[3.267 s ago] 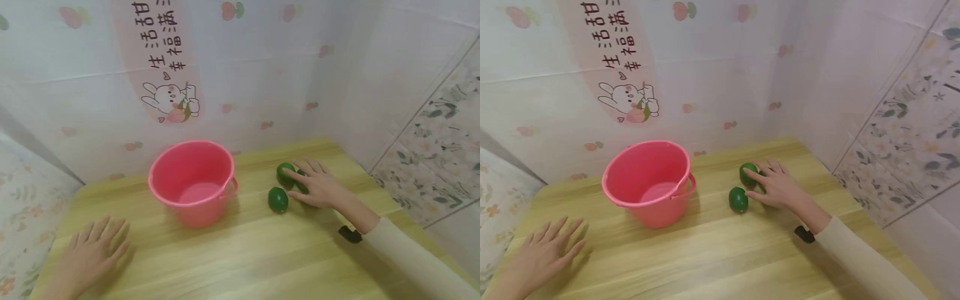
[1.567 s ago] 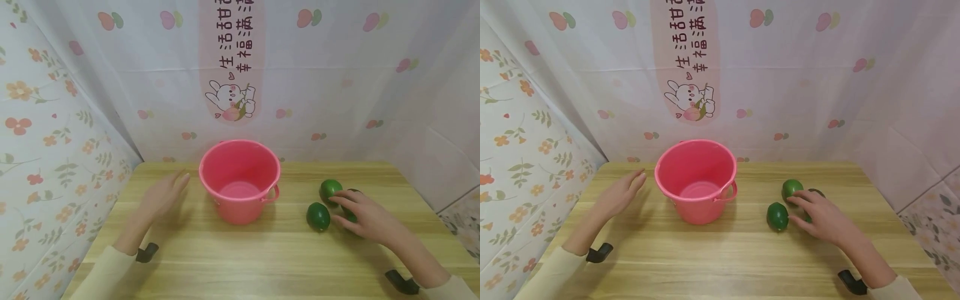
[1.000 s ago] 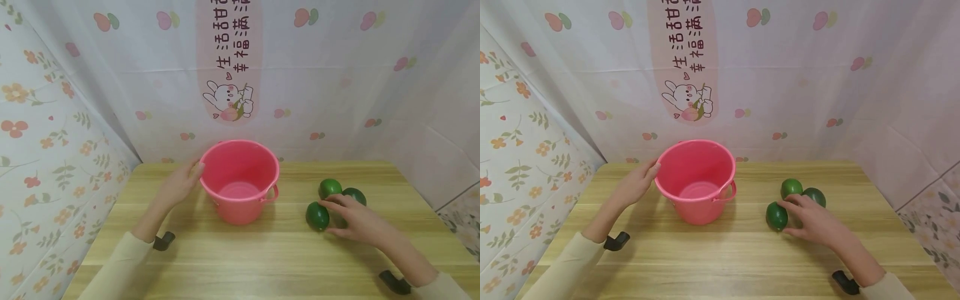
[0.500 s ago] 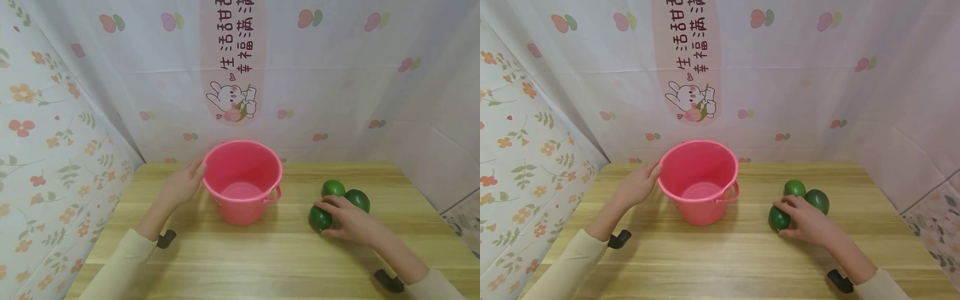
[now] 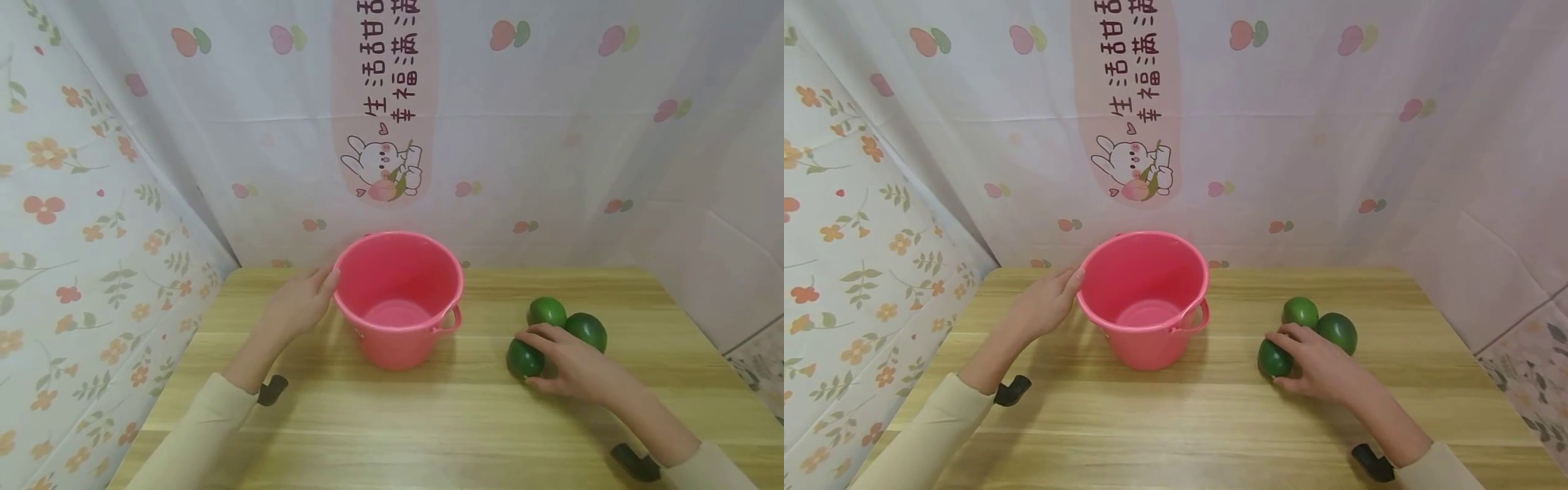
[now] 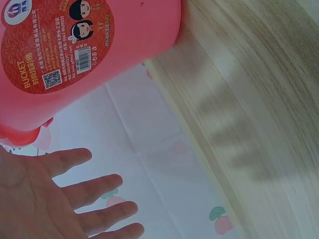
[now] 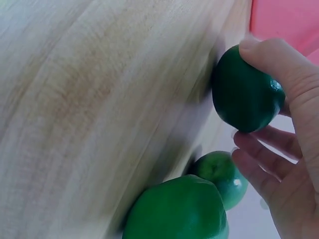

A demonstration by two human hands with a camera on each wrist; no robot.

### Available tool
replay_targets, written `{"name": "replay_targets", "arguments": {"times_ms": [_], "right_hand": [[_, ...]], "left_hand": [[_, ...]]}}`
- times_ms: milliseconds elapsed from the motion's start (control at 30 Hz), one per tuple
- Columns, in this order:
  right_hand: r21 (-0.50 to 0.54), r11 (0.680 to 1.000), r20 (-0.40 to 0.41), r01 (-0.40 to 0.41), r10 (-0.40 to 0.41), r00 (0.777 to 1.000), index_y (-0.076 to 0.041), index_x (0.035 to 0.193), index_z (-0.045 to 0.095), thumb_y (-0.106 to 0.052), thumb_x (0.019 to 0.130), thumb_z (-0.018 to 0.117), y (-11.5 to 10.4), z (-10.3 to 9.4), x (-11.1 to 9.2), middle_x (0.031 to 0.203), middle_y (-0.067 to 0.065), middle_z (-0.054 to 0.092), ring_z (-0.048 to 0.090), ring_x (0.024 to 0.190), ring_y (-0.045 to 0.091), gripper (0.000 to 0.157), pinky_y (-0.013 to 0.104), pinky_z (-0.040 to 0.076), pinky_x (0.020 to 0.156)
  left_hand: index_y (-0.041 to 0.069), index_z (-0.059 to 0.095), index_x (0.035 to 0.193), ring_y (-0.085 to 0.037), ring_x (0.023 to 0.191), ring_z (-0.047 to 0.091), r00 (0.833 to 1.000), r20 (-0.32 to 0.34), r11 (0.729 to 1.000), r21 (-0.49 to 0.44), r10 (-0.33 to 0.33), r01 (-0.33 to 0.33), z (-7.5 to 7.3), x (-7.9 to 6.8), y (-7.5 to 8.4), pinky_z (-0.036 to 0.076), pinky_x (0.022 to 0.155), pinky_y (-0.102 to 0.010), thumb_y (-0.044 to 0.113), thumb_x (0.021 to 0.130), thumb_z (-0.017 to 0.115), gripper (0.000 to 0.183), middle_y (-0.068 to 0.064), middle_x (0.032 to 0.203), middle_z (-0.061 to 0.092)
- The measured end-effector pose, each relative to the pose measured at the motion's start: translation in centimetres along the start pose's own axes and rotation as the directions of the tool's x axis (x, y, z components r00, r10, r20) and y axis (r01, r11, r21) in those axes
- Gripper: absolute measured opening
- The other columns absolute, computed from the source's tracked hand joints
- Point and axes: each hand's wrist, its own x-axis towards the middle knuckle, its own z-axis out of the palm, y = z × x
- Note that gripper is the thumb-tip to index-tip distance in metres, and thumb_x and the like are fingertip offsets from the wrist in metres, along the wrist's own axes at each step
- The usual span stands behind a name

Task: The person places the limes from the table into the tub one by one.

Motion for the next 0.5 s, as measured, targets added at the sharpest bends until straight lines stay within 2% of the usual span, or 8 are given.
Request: {"name": "replay_targets", "arguments": {"times_ms": [267,500], "right_hand": [[-0.008,1.000,-0.006,0.020,-0.020,1.000,-0.007,0.125,0.055,-0.037,0.065,0.079,-0.16,0.12,0.39,0.120,0.013,0.051,0.052,0.105,0.025,0.072,0.044,0.048,0.079],[-0.020,0.999,-0.014,0.042,-0.042,0.999,-0.004,0.125,0.055,-0.033,0.063,0.079,-0.34,0.03,0.71,0.119,0.014,0.051,0.051,0.105,0.025,0.072,0.042,0.048,0.078]], "left_hand": [[0.024,0.032,0.146,-0.035,0.128,0.035,1.000,-0.014,1.000,0.015,0.000,0.000,0.16,-0.04,-0.04,0.029,0.097,-0.057,0.064,0.093,0.010,0.070,-0.008,0.145,0.035],[0.024,0.030,0.147,-0.035,0.129,0.033,1.000,0.000,1.000,0.017,0.001,-0.001,0.04,-0.09,0.00,0.028,0.098,-0.057,0.062,0.094,0.012,0.068,-0.009,0.145,0.034]]}}
